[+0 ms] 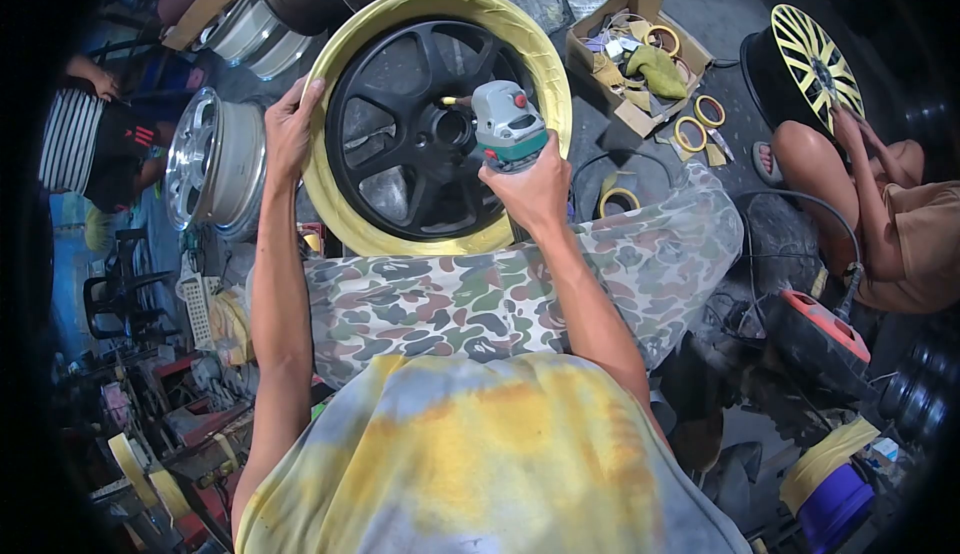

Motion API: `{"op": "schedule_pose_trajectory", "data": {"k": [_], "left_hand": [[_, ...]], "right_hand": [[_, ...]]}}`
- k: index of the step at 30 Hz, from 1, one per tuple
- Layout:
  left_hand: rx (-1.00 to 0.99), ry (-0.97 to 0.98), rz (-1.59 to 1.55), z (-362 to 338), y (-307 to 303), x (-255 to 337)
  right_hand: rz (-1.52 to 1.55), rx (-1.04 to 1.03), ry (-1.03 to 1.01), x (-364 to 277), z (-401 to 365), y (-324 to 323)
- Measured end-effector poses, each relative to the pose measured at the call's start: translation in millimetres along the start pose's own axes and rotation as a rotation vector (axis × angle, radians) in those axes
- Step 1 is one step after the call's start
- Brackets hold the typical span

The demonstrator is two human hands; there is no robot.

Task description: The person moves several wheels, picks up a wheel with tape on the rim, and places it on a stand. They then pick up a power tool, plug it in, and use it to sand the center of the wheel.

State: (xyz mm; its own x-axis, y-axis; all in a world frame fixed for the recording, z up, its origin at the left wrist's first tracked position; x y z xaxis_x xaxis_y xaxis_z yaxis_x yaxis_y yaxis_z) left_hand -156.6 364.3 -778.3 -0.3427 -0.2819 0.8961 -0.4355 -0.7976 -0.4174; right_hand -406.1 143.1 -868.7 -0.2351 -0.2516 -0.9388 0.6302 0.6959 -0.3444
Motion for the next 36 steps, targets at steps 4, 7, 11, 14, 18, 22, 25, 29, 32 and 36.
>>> {"op": "schedule_pose_trajectory", "data": {"k": [4,7,11,14,18,22,25,29,32,36], "left_hand": [[-0.01,0.015,-0.009,0,1,-1],[-0.005,0.033,-0.017,-1,3,3],[-0.005,0.021,-0.006,-2,3,4],[-0.001,0.026,-0.011,-1,3,2],[-0.002,-0.011,-0.018,-2,3,3],[-0.002,0.015,-0.027,-1,3,2],[0.003,0.027,-0.017,-1,2,-1],[-0.007,0.017,0.016,1,0,-2],[0.01,0.023,0.031,0,1,-1],[0.013,-0.007,-0.023,-1,3,1]], "right_hand": [[-0.001,0.016,0.0,4,1,-1],[-0.023,-0.022,0.024,-3,3,-3],[-0.05,-0.028,0.027,-2,3,-2],[-0.017,-0.011,0.001,-3,3,-3],[-0.02,-0.013,0.023,1,2,-2],[-0.012,-0.02,0.047,-4,-2,-3],[-0.027,-0.026,0.057,-7,-1,-3],[-0.003,-0.017,0.031,-4,3,-3],[-0.021,-0.01,0.053,-2,3,-4],[-0.02,-0.025,0.04,-1,0,-4]]}}
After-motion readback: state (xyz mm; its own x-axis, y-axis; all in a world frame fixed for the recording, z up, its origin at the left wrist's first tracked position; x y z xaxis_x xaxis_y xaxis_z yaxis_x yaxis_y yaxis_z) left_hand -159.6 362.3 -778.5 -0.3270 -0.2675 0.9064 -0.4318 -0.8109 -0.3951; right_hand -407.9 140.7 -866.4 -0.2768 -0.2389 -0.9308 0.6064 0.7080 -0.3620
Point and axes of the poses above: each hand's wrist, its own z-axis towards the middle knuckle, its own y-axis out of the palm, x = y × z, the point moved 4 cm from there along z, towards the middle knuckle, and after that the axes turned 7 degrees about -x, right-handed, at the moved point
